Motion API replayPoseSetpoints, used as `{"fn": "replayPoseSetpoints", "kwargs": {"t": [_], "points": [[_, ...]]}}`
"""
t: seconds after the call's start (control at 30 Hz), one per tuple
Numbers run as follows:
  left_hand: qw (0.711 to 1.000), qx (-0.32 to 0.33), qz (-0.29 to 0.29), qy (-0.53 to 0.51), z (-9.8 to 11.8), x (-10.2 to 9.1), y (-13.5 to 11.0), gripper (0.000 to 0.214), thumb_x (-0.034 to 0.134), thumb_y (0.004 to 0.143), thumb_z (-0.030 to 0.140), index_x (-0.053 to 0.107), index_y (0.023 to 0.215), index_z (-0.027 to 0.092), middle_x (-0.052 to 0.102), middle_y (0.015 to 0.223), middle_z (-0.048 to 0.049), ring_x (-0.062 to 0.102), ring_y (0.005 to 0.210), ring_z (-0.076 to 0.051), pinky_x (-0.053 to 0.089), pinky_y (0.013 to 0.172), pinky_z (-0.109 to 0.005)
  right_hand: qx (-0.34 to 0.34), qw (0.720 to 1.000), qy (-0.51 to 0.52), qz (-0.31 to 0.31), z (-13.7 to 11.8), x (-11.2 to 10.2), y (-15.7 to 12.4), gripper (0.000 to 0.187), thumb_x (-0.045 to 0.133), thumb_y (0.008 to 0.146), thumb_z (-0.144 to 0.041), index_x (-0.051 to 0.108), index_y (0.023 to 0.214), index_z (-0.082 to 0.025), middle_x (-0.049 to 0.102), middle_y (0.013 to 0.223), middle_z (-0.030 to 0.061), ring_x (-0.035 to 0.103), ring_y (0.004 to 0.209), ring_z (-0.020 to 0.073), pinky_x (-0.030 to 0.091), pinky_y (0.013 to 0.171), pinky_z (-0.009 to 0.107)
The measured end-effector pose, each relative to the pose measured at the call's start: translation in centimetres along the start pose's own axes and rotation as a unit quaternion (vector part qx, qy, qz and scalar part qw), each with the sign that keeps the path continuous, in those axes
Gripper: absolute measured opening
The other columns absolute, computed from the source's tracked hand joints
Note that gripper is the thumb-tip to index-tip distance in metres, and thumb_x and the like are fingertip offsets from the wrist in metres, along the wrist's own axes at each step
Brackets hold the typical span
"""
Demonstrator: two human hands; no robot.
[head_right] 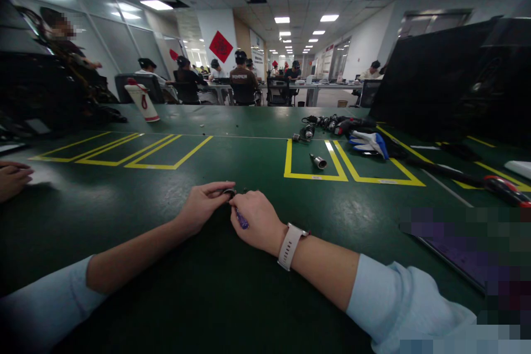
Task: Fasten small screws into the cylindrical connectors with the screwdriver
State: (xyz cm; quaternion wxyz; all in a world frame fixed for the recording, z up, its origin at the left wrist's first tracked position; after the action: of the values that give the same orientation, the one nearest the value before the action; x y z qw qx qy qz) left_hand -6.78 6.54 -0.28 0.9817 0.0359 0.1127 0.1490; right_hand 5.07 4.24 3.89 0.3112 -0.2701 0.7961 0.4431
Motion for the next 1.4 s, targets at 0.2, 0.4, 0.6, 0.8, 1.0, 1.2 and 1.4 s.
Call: {"fn": "replayPoseSetpoints", "kwargs": {"t": [0.2,0.4,0.6,0.8,1.0,1.2,1.4], "points": [[1.000,0.009,0.007,0.000,0.08,-0.11,0.02,0.031,0.067,0.061,0.020,0.068,0.093,0.015,0.072,0.090,-0.0052,0.065,0.090,-0.022,0.048,0.087,-0.035,-0.014,1.000,-0.009,0.000,-0.27,-0.07,-0.12,0.013,0.047,0.081,-0.015,0.056,0.090,-0.015,0.061,0.083,0.0088,0.055,0.077,0.0200,0.043,0.073,0.036],[1.000,0.001,0.009,-0.015,-0.52,-0.33,0.28,0.036,0.067,0.062,0.020,0.067,0.097,0.014,0.072,0.088,-0.0065,0.065,0.089,-0.022,0.049,0.087,-0.035,-0.023,1.000,-0.009,-0.003,-0.34,0.09,-0.16,0.014,0.046,0.081,-0.015,0.056,0.091,-0.016,0.062,0.085,0.0088,0.055,0.079,0.0203,0.043,0.074,0.036],[1.000,0.010,0.009,-0.009,-0.17,-0.21,0.12,0.033,0.067,0.061,0.018,0.068,0.094,0.015,0.071,0.095,-0.0060,0.063,0.094,-0.022,0.048,0.089,-0.036,-0.026,0.999,-0.020,-0.009,-0.19,0.37,-0.04,0.014,0.046,0.081,-0.015,0.056,0.091,-0.014,0.062,0.085,0.0101,0.055,0.079,0.0208,0.043,0.074,0.036],[1.000,0.011,0.009,0.002,-0.17,-0.25,0.14,0.035,0.068,0.061,0.020,0.068,0.096,0.016,0.070,0.098,-0.0062,0.064,0.093,-0.021,0.048,0.089,-0.035,-0.025,1.000,-0.013,-0.005,-0.20,0.28,-0.08,0.014,0.046,0.081,-0.014,0.056,0.091,-0.016,0.062,0.085,0.0093,0.055,0.079,0.0205,0.043,0.074,0.036],[1.000,0.012,0.009,0.010,-0.58,-0.50,0.38,0.037,0.066,0.063,0.020,0.066,0.100,0.016,0.070,0.097,-0.0062,0.064,0.092,-0.021,0.048,0.087,-0.033,-0.038,0.999,-0.015,-0.011,-0.57,0.30,-0.15,0.015,0.045,0.082,-0.015,0.056,0.093,-0.015,0.062,0.086,0.0092,0.055,0.079,0.0201,0.043,0.075,0.036],[1.000,0.009,0.008,-0.004,-0.60,-0.37,0.37,0.036,0.066,0.063,0.020,0.066,0.098,0.014,0.071,0.093,-0.0067,0.065,0.090,-0.021,0.049,0.086,-0.033,-0.036,0.999,-0.022,-0.014,-0.45,0.48,-0.19,0.016,0.045,0.082,-0.016,0.056,0.094,-0.015,0.063,0.087,0.0096,0.055,0.081,0.0203,0.043,0.075,0.036],[1.000,0.009,0.020,-0.007,-0.40,-0.50,0.31,0.033,0.066,0.062,0.019,0.067,0.095,0.013,0.072,0.088,-0.0058,0.065,0.088,-0.021,0.049,0.085,-0.032,-0.041,0.998,-0.043,-0.020,-0.75,0.47,-0.21,0.016,0.044,0.082,-0.016,0.056,0.093,-0.014,0.063,0.086,0.0100,0.055,0.080,0.0202,0.043,0.076,0.036]]}}
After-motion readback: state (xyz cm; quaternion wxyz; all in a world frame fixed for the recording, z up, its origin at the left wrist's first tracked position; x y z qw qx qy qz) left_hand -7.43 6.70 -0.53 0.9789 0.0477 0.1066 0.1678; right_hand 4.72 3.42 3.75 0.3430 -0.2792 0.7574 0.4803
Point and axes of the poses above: each hand's wrist, its own y-axis towards the middle knuckle, its own x-axis out of the palm, z = x × y, the point moved 10 cm from there along y, towards the middle knuckle
